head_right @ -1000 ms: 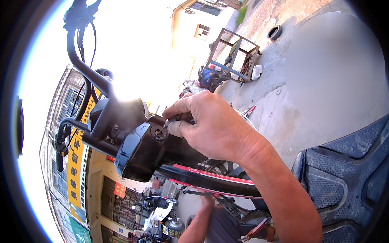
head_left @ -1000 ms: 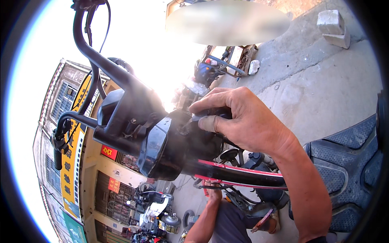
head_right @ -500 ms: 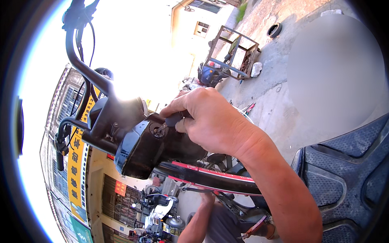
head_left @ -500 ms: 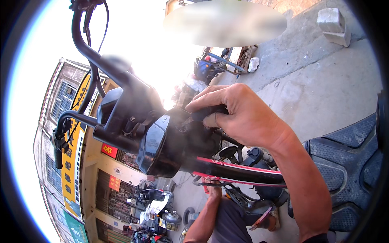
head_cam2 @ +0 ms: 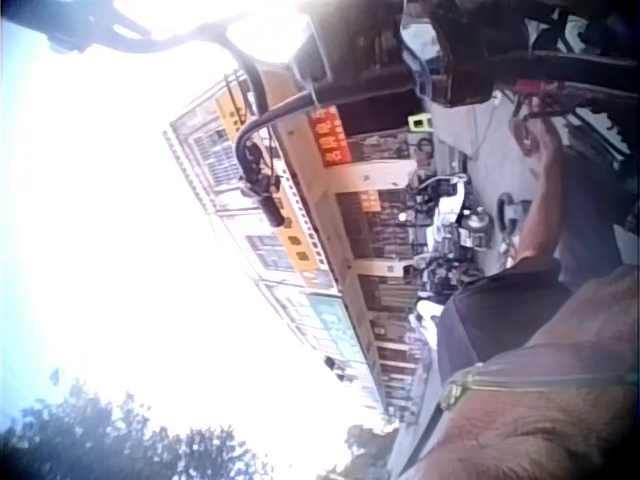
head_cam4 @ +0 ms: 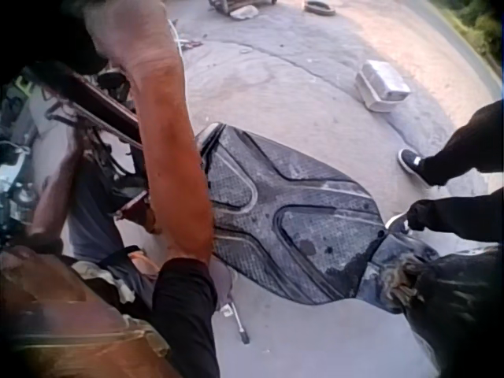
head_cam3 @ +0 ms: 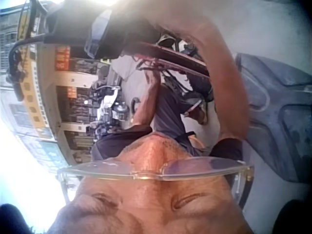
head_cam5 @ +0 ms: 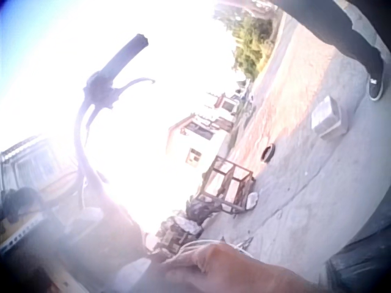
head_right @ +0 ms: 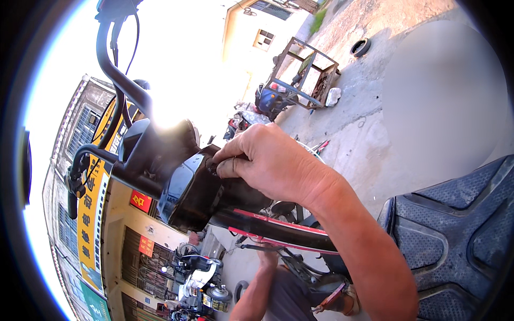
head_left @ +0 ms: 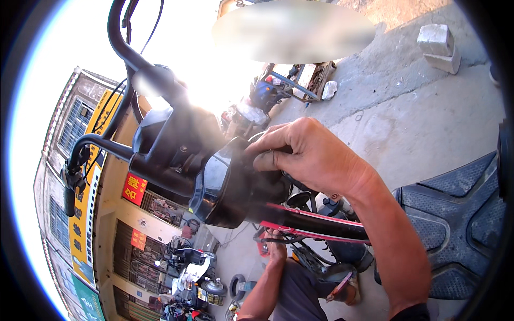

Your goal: The person sits on the ground and uses a screwdriver to work on the exposed wiring of a scooter's front assembly. They connect wires and adjust components within the handlebar area.

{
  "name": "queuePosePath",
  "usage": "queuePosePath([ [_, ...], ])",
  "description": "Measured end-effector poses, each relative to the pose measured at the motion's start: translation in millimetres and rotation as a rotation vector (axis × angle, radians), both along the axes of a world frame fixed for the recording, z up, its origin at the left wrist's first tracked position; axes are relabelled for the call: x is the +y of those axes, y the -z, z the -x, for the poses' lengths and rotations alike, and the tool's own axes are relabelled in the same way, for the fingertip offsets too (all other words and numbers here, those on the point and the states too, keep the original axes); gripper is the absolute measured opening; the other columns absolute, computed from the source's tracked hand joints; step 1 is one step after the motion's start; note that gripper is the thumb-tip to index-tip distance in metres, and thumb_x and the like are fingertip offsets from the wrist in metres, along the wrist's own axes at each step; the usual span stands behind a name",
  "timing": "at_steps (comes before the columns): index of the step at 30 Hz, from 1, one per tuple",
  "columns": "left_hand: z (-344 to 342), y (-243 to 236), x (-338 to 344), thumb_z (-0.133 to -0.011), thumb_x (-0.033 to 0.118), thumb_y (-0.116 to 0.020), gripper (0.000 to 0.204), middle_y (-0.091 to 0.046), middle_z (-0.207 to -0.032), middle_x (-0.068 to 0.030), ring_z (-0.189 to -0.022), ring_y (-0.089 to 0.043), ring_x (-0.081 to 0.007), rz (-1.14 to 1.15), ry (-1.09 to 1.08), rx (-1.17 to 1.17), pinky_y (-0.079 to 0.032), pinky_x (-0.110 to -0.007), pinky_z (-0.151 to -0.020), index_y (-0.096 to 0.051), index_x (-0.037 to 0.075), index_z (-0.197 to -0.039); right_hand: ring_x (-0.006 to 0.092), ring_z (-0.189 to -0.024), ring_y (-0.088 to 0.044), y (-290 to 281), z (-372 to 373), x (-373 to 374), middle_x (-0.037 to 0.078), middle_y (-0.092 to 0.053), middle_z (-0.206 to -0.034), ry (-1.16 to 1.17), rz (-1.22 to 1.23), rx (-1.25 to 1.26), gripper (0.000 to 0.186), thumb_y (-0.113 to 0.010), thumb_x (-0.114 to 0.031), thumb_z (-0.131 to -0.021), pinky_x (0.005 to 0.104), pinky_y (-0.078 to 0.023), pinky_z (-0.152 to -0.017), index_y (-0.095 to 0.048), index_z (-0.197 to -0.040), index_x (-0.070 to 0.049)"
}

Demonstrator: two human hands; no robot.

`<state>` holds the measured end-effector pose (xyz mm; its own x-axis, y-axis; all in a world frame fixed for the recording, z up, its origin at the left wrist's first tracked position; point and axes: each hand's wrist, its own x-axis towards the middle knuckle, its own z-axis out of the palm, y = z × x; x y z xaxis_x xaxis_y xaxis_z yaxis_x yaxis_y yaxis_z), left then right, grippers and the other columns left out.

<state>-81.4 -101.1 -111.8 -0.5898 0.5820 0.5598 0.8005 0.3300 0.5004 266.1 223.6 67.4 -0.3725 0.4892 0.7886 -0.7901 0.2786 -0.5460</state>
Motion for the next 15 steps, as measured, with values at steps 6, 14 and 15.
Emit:
queuePosePath([
  [6,-49.0,-23.4,30.9,-0.102,0.016,-0.054,0.026,-0.069,-0.095,-0.0166,-0.087,-0.068,-0.0307,-0.147,0.082,-0.149,-0.050,-0.045,-0.071,-0.071,-0.001,-0.094,0.0287,-0.081,-0.076,-10.3,-5.6,-0.1,0.022,-0.080,-0.092,0.087,-0.052,0.001,0.027,-0.075,-0.012,-0.095,0.0374,-0.059,-0.083,-0.082,-0.116,0.001],
  [14,-52.8,-32.0,26.4,-0.108,0.025,-0.054,0.035,-0.071,-0.106,-0.0093,-0.093,-0.063,-0.0195,-0.100,0.168,-0.147,-0.049,-0.036,-0.082,-0.072,-0.003,-0.118,0.0179,-0.080,-0.076,-30.2,-25.8,-8.6,0.018,-0.081,-0.089,-0.016,0.043,-0.281,0.027,-0.073,-0.011,-0.096,0.0335,-0.059,-0.080,-0.081,-0.117,0.003],
  [15,-53.6,-34.7,22.2,-0.108,0.028,-0.057,0.038,-0.072,-0.111,-0.0086,-0.099,-0.065,-0.0178,-0.108,0.170,-0.214,-0.050,-0.035,-0.088,-0.071,-0.004,-0.125,0.0173,-0.081,-0.076,-31.2,-27.1,-9.9,0.017,-0.081,-0.090,0.019,0.026,-0.296,0.027,-0.073,-0.011,-0.097,0.0332,-0.060,-0.079,-0.081,-0.118,0.004],
])
